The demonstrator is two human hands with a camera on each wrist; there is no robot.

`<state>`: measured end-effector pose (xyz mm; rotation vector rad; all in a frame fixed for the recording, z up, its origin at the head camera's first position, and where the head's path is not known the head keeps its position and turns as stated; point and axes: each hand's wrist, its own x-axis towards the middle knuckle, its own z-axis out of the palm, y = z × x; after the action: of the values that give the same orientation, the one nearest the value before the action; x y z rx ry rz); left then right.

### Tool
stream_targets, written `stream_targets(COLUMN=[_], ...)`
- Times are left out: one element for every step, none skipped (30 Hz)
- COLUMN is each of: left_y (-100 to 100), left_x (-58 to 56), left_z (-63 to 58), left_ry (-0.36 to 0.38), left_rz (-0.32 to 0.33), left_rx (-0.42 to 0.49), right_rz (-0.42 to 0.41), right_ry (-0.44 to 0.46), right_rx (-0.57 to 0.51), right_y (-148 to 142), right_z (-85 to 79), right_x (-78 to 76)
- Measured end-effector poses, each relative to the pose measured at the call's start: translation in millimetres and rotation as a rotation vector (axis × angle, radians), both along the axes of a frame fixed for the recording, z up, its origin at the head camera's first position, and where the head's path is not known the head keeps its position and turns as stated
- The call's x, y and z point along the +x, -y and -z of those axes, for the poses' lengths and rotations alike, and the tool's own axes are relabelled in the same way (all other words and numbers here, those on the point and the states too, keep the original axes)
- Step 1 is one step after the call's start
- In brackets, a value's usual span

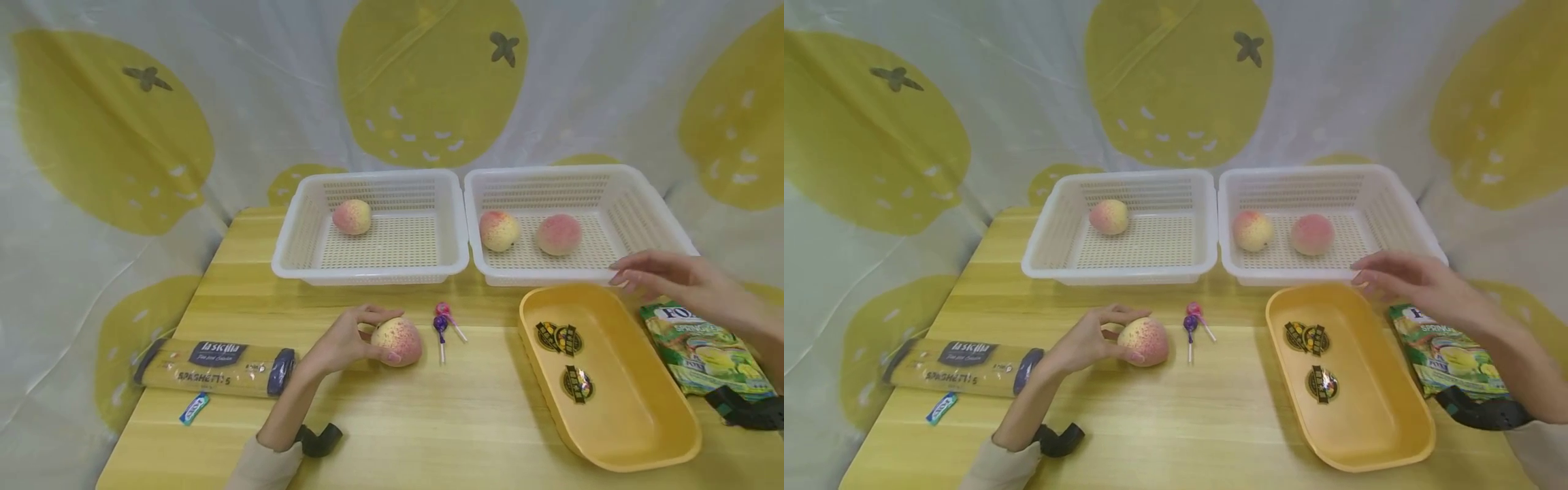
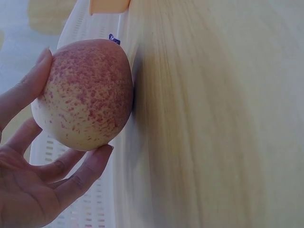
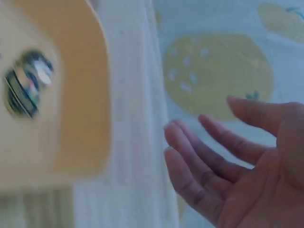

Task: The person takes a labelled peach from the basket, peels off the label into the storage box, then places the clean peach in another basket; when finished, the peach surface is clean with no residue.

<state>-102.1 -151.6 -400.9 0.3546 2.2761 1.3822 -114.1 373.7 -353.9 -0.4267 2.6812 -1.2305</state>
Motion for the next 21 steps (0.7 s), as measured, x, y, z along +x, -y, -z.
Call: stream_targets(left_y=[0, 0, 0, 0, 0, 0, 0, 0, -1, -1, -1, -1, -1, -1, -1, -1, -1, -1, -1, -1, 0], left_x=[0.4, 0.6, 0.8, 0.9, 1.2, 1.2, 1.1, 1.0, 0.9, 0.9, 0.8, 0.7, 0.7, 0.7, 0.6, 0.5, 0.5, 0.5, 0.6, 0.6, 0.7], left_z=[-0.1, -0.1, 0.2, 0.3, 0.4, 0.6, 0.6, 0.6, 0.6, 0.4, 0.2, 0.1, -0.1, -0.3, -0.3, -0.3, -0.3, -0.2, -0.3, -0.6, -0.9], left_ry=[0.0, -0.001, -0.002, -0.002, -0.004, -0.006, -0.009, -0.012, -0.013, -0.015, -0.015, -0.015, -0.013, -0.009, -0.005, -0.002, 0.001, 0.005, 0.007, 0.007, 0.004], left_rz=[0.001, 0.001, -0.001, -0.003, -0.005, -0.007, -0.006, -0.005, -0.004, -0.002, -0.001, 0.0, 0.001, 0.002, 0.003, 0.005, 0.005, 0.004, 0.004, 0.003, 0.004], left_rx=[0.003, 0.004, 0.004, 0.006, 0.005, 0.004, 0.004, 0.002, 0.0, 0.001, 0.003, 0.004, 0.005, 0.006, 0.009, 0.011, 0.01, 0.008, 0.005, -0.002, -0.009], right_rz=[0.032, 0.059, 0.093, 0.109, 0.129, 0.134, 0.137, 0.135, 0.136, 0.127, 0.119, 0.118, 0.122, 0.126, 0.134, 0.142, 0.15, 0.156, 0.16, 0.157, 0.151], right_ry=[-0.03, -0.054, -0.069, -0.071, -0.076, -0.069, -0.058, -0.036, -0.003, 0.032, 0.062, 0.099, 0.13, 0.158, 0.185, 0.202, 0.213, 0.219, 0.219, 0.22, 0.221], right_rx=[0.005, 0.016, 0.042, 0.065, 0.083, 0.107, 0.116, 0.121, 0.123, 0.108, 0.092, 0.084, 0.084, 0.071, 0.057, 0.035, 0.017, 0.004, -0.008, -0.036, -0.064], right_y=[-8, -16, -23, -28, -33, -40, -46, -51, -56, -61, -66, -70, -73, -76, -79, -82, -84, -87, -90, -93, -96], right_z=[-3.1, -5.0, -6.2, -7.6, -7.2, -5.7, -3.5, -0.7, 1.6, 4.2, 8.0, 10.7, 13.0, 15.4, 17.6, 20.6, 23.5, 26.6, 29.7, 32.3, 35.0], right_x=[-5.0, -10.8, -17.0, -23.4, -30.0, -36.8, -43.1, -49.2, -54.5, -58.9, -63.0, -66.1, -68.7, -70.6, -71.8, -73.0, -74.6, -76.2, -78.2, -80.1, -82.1])
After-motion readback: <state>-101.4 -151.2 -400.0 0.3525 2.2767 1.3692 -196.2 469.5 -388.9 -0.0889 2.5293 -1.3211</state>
